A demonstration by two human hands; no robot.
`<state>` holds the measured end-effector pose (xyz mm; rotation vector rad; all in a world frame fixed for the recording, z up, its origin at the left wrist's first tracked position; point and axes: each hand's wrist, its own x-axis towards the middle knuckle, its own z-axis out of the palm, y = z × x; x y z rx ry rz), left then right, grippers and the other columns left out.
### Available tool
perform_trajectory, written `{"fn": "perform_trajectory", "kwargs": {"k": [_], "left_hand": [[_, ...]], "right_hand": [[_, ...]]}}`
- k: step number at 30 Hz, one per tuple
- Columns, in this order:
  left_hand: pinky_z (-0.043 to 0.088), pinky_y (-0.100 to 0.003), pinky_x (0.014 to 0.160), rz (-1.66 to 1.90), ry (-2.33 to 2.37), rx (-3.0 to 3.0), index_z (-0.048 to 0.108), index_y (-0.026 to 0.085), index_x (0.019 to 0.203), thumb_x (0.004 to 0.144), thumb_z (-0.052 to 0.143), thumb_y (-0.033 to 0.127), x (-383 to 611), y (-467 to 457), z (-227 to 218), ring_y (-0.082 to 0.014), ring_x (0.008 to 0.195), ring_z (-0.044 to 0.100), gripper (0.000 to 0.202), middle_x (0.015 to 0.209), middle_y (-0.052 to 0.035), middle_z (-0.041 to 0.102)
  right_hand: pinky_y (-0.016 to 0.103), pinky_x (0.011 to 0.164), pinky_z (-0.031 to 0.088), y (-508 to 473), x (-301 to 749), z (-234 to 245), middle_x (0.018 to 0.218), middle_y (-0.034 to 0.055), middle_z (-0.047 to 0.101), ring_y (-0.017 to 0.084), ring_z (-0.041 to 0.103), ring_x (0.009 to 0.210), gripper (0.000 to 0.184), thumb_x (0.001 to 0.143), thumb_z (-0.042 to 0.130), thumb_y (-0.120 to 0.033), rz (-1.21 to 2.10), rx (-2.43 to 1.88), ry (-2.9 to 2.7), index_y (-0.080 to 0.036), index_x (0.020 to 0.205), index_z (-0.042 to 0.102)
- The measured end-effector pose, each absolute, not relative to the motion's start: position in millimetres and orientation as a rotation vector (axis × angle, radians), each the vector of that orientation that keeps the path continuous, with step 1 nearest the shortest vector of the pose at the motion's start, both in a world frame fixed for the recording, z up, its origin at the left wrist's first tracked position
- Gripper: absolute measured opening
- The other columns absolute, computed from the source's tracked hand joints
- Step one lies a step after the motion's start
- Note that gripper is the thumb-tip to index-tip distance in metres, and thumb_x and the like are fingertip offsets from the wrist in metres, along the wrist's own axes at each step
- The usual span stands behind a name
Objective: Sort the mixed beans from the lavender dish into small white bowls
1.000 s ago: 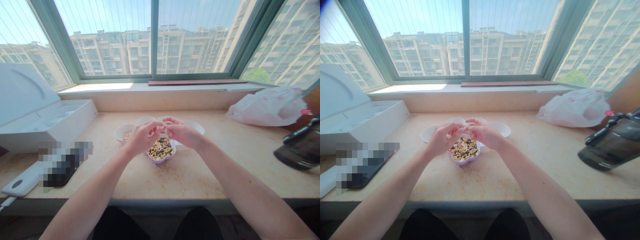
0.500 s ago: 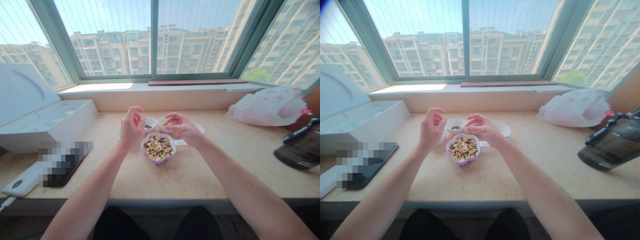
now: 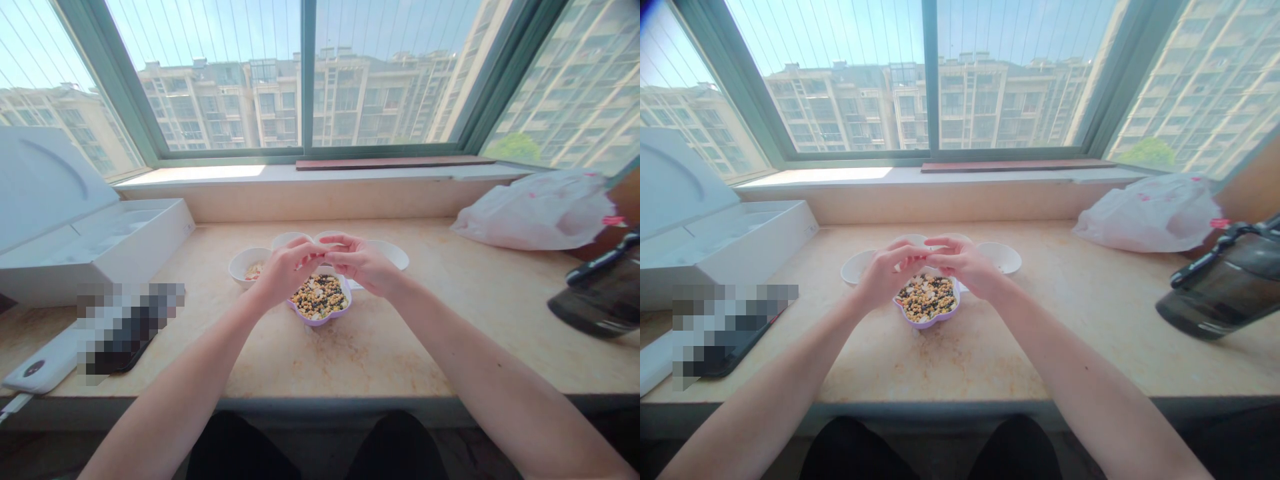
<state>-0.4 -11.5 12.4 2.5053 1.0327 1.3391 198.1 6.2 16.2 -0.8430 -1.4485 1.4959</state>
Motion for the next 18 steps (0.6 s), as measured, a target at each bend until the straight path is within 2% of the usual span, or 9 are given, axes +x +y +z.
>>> {"fn": "perform_trajectory", "kwargs": {"k": [4, 7, 10, 12, 14, 18], "left_hand": [[0.051, -0.023, 0.071, 1.331, 1.048, 2.548, 0.075, 0.023, 0.099, 0.097, 0.064, 0.025, -1.7, -9.3, 10.9, -0.0104, 0.072, 0.063, 0.011, 0.089, -0.0006, 0.069], [0.051, -0.024, 0.072, 1.304, 1.129, 2.576, 0.075, 0.022, 0.097, 0.098, 0.063, 0.027, -1.5, -4.7, 9.0, -0.0108, 0.072, 0.063, 0.013, 0.092, -0.0015, 0.070], [0.051, -0.027, 0.075, 1.245, 1.344, 2.541, 0.076, 0.022, 0.096, 0.099, 0.061, 0.029, -4.7, 6.0, 8.1, -0.0128, 0.074, 0.064, 0.016, 0.093, -0.0027, 0.071], [0.051, -0.029, 0.075, 1.154, 1.525, 2.515, 0.076, 0.021, 0.094, 0.099, 0.059, 0.028, -10.2, 16.0, 7.6, -0.0151, 0.076, 0.065, 0.019, 0.093, -0.0039, 0.072], [0.050, -0.030, 0.076, 0.983, 1.673, 2.529, 0.076, 0.020, 0.090, 0.099, 0.055, 0.025, -17.2, 26.2, 6.8, -0.0176, 0.080, 0.066, 0.023, 0.095, -0.0059, 0.073], [0.049, -0.030, 0.077, 0.727, 1.903, 2.501, 0.076, 0.019, 0.086, 0.096, 0.052, 0.023, -27.2, 40.3, 4.6, -0.0204, 0.084, 0.067, 0.026, 0.094, -0.0081, 0.075]], "right_hand": [[0.026, 0.064, 0.044, 6.2, 196.3, 13.3, 0.093, 0.0042, 0.073, 0.014, 0.061, 0.079, 0.053, 0.065, 0.091, -0.036, 1.561, -0.855, -1.396, -0.022, 0.113, 0.074], [0.027, 0.059, 0.042, 7.2, 197.2, 13.8, 0.087, 0.0035, 0.072, 0.012, 0.056, 0.067, 0.056, 0.071, 0.088, -0.041, 1.541, -0.885, -1.450, -0.021, 0.120, 0.072], [0.028, 0.057, 0.041, 9.1, 199.8, 14.4, 0.084, 0.0043, 0.073, 0.012, 0.054, 0.061, 0.043, 0.081, 0.078, -0.043, 1.287, -1.034, -1.655, -0.019, 0.117, 0.074], [0.029, 0.062, 0.044, 9.2, 201.4, 14.0, 0.088, 0.0061, 0.075, 0.014, 0.060, 0.067, 0.025, 0.086, 0.072, -0.036, 0.956, -1.152, -1.896, -0.018, 0.103, 0.077], [0.029, 0.067, 0.044, 7.2, 202.0, 12.9, 0.085, 0.0057, 0.076, 0.016, 0.063, 0.073, 0.016, 0.088, 0.068, -0.027, 0.704, -1.194, -2.166, -0.018, 0.093, 0.079], [0.028, 0.066, 0.044, -0.3, 199.4, 10.6, 0.088, 0.0042, 0.077, 0.016, 0.064, 0.072, 0.018, 0.087, 0.064, -0.021, 0.729, -1.114, -2.528, -0.018, 0.095, 0.080]]}}
